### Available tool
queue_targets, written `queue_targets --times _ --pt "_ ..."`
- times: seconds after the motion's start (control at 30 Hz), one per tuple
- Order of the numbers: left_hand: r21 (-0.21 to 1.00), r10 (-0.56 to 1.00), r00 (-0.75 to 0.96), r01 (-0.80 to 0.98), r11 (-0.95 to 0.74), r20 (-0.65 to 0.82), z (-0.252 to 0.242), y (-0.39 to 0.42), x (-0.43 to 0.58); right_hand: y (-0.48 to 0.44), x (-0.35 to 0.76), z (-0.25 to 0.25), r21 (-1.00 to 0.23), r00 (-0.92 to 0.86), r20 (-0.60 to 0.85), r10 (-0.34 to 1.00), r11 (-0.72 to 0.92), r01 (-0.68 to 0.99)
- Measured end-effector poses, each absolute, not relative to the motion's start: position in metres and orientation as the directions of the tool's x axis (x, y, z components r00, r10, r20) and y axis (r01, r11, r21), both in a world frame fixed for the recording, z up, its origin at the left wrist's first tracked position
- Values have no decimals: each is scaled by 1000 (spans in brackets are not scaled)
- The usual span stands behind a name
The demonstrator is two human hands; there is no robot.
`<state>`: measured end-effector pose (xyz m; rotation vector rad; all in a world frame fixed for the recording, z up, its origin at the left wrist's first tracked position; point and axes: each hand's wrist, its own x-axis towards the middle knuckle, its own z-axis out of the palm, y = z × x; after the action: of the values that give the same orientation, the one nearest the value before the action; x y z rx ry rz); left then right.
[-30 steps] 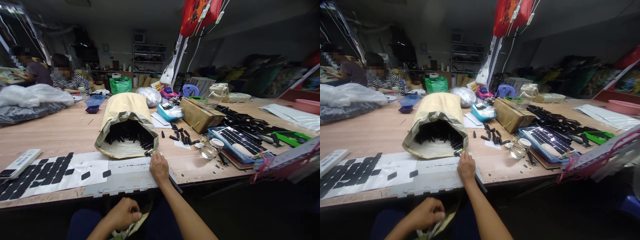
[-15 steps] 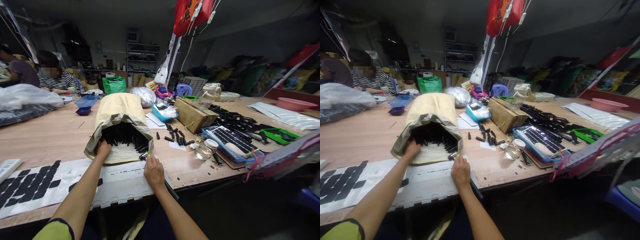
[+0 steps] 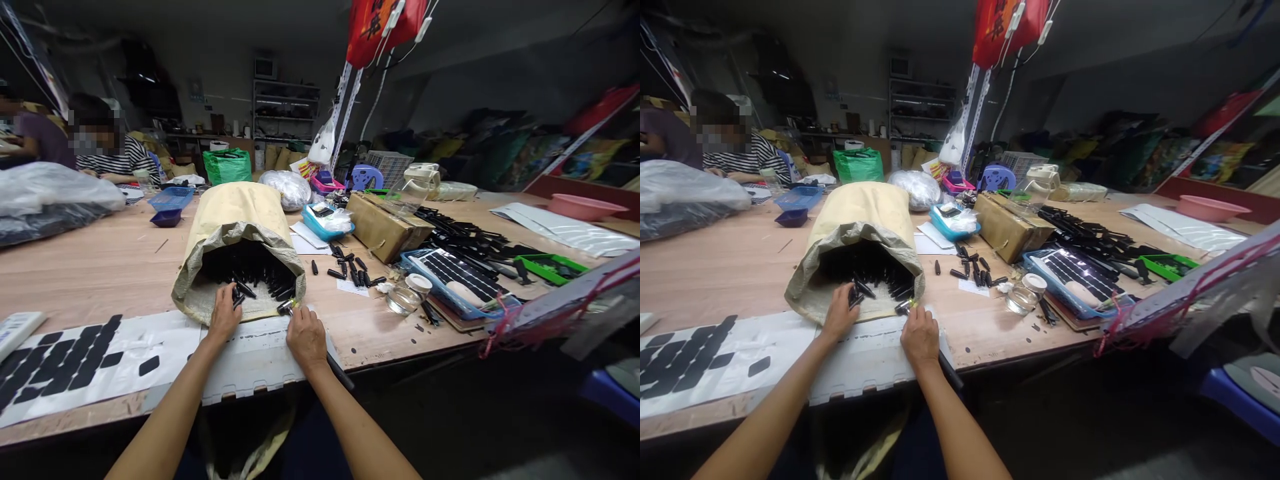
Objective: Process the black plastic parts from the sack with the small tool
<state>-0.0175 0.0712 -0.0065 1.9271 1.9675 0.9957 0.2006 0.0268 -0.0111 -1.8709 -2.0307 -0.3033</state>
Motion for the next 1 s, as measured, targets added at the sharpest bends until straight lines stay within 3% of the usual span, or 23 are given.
queue_targets --times 0.17,0.33,0.53,0.63,0.73,0.87,1.0 --pt "548 926 -258 834 69 277 4 61 -23 28 201 -13 -94 -54 408 911 101 990" --pt "436 957 -221 892 120 187 12 54 -27 28 200 -13 -94 -56 408 911 103 990" --pt "541 916 -89 828 -150 390 14 28 -19 27 200 -12 -102 -51 409 911 102 990" --pt "581 945 62 775 -249 322 10 4 -3 26 200 -10 -110 -44 397 917 95 989" --pt "604 965 79 766 -219 249 4 -12 8 25 200 -9 -137 -35 376 926 93 986" --pt "669 985 30 731 -136 167 3 -11 8 29 205 -4 -237 3 315 949 75 969" --pt "687 989 7 719 -106 145 6 -7 7 24 209 7 -444 78 284 956 59 894"
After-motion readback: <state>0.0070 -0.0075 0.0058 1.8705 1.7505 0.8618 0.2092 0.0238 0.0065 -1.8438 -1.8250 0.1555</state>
